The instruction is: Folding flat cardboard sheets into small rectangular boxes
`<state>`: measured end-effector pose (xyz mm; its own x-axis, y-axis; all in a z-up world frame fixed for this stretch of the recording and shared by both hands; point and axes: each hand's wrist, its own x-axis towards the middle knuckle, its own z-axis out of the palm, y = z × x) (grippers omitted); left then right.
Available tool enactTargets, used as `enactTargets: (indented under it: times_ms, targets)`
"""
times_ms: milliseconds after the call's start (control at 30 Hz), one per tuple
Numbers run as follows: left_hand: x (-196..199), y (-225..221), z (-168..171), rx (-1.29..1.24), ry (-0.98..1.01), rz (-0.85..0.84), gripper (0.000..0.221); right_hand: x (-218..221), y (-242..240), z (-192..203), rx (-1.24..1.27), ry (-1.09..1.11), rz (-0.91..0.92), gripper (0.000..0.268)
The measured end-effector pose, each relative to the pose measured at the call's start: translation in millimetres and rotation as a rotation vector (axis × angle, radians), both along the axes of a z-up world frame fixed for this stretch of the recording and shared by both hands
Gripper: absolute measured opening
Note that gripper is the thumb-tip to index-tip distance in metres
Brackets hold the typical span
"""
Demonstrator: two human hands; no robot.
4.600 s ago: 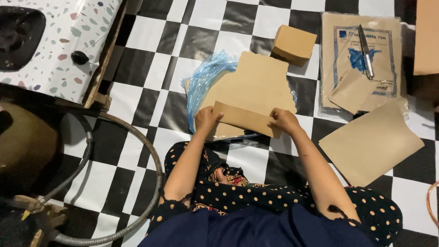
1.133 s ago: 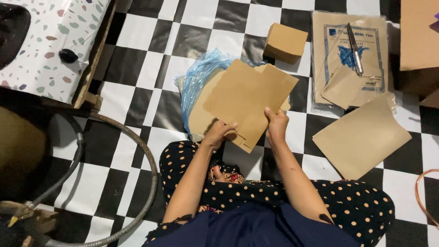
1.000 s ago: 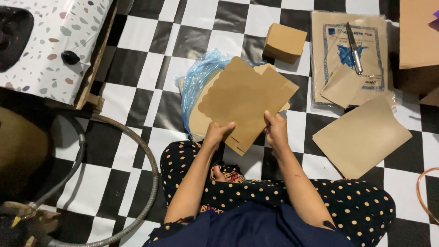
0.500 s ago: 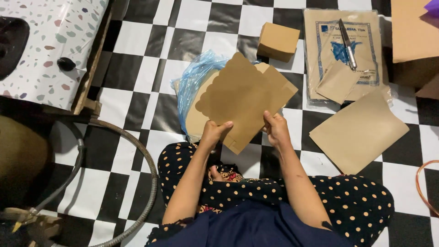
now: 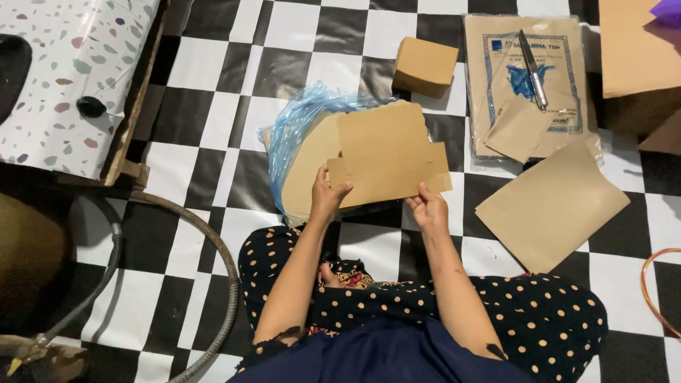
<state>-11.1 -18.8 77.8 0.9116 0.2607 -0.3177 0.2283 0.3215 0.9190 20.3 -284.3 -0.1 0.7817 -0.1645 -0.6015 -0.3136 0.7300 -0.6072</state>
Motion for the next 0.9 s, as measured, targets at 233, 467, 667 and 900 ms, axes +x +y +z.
enactTargets:
  times_ms: [233, 467, 667, 900]
  targets:
    - [16.4, 6.9, 19.0, 1.005, 0.216, -0.271, 0.114, 18.7, -54.8, -10.4, -0.223, -0.075, 0.178, 0.047]
    - [68.1, 15.0, -40.4, 0.994, 0.342, -0.253, 0.053, 8.4, -35.4, -1.3, -0.458, -0.137, 0.32, 0.073]
    - [68.5, 21.1, -33.3, 0.928, 0.09, -0.196, 0.028, 19.7, -34.9, 32.0, -1.678, -0.285, 0.494, 0.07]
    - [60.1, 10.3, -7.2, 1.116, -0.27, 0.025, 0.041, 36.8, -18.8, 68.3, -0.992, -0.556, 0.224, 0.042]
